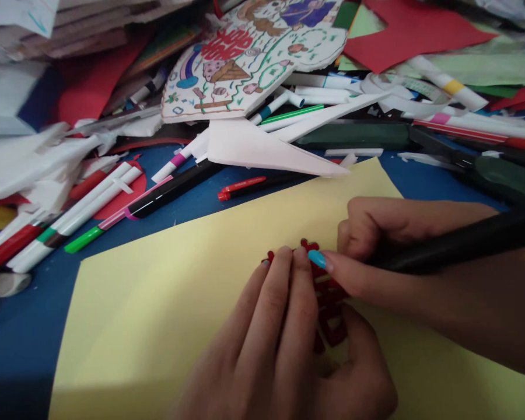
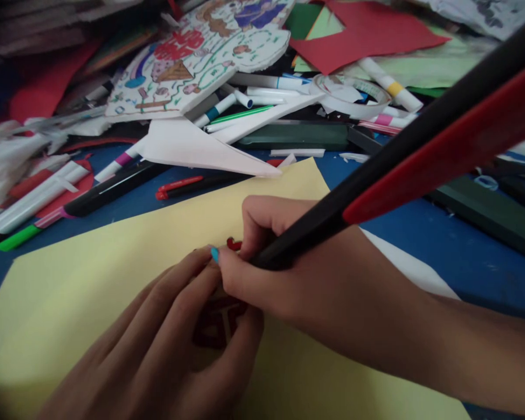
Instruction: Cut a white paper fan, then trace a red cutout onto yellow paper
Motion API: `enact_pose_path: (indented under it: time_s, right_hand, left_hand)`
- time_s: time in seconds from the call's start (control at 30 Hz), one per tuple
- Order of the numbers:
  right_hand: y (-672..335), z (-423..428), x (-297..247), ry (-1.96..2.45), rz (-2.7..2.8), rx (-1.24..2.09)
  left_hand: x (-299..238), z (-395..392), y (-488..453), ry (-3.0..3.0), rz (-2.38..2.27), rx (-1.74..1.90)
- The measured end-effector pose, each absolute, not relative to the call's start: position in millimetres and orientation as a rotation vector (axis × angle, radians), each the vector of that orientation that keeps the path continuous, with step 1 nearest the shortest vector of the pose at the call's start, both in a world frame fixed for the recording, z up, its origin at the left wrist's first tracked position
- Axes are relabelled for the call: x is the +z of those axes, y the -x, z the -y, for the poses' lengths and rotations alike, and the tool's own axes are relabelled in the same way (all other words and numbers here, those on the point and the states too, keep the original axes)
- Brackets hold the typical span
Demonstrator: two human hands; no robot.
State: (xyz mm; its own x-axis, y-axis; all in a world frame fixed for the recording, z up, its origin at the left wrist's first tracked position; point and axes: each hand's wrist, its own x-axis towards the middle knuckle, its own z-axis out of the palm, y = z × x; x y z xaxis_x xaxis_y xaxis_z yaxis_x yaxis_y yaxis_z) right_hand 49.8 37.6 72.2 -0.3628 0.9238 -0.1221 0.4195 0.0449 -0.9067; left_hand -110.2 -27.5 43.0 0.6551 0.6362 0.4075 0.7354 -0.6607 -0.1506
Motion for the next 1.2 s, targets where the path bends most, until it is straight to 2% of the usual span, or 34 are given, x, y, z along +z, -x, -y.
enact_pose_path:
  time_s: [0.4,0.63,0.87,1.03,1.2]
  right_hand:
    - [-46.6,-30.8,81.0,1.473,2.050,1.168]
    - [-46.9,-30.0,79.8,1.498,2.106,1.071]
    - [-48.5,-33.8,73.5,1.449,2.121,1.057]
    - [-45.9,-31.7,76.8,1.463,2.114,1.020]
    - [-47.6,-33.9,75.0,1.352,2.083,1.129]
  left_hand:
    - [39.2,30.9,106.9,2.497,1.157,-0.397]
    - [23.1,37.2,80.5,2.213,1.515,-0.817]
    - [36.5,33.9,103.3,2.493,1.268,-0.520]
    - [37.7,32.8,102.6,2.457,1.293,-0.541]
    - [35.1,34.1,100.0,2.466,1.338,-0.636]
